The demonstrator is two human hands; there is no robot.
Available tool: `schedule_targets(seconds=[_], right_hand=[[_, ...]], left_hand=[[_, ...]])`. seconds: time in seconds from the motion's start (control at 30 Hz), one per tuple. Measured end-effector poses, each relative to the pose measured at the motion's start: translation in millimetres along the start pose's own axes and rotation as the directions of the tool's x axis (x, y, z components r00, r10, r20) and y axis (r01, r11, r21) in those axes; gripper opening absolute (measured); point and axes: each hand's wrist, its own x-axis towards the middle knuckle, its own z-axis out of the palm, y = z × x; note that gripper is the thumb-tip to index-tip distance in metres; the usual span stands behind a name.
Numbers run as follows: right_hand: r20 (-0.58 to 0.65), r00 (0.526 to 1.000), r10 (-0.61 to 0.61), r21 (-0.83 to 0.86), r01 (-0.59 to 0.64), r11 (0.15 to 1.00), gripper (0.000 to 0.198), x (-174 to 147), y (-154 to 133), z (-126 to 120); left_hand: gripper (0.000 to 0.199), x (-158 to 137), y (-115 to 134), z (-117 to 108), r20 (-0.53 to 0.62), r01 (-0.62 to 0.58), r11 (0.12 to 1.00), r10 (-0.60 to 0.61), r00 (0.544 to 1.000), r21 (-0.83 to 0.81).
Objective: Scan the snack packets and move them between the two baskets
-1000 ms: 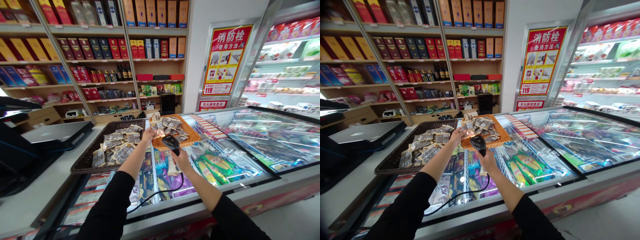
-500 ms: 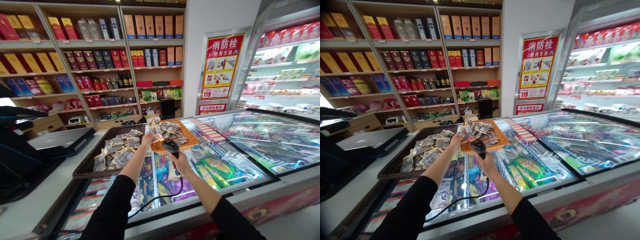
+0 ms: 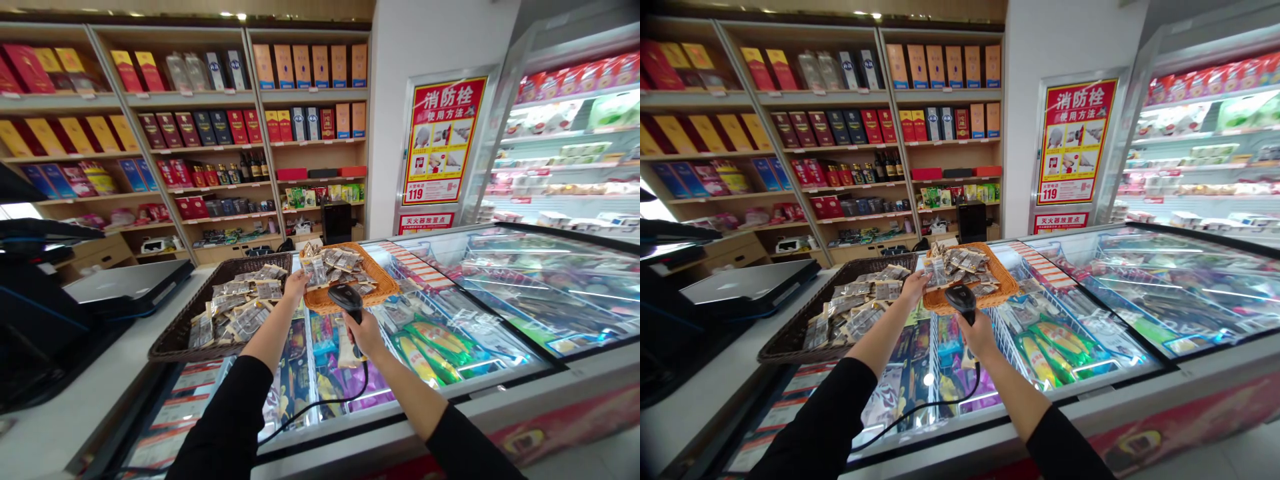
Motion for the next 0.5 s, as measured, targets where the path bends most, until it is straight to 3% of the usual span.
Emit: schedule_targets(seconds=[0.2, 0.5], right_hand=[[0.002, 1.000, 0.006, 0.007, -0.006, 1.000, 0.038, 0.3, 0.1, -1.5], [0.019, 1.000, 0.011, 0.044, -0.011, 0.999, 0.034, -1.0, 0.3, -0.5]], left_hand=[[0.033, -1.9, 1.6, 1.9, -0.003, 0.039, 0.997, -0.039, 0.999, -0.060], [0.040, 1.9, -1.7, -1.5, -0.054, -0.062, 0.998, 0.063, 0.997, 0.033]])
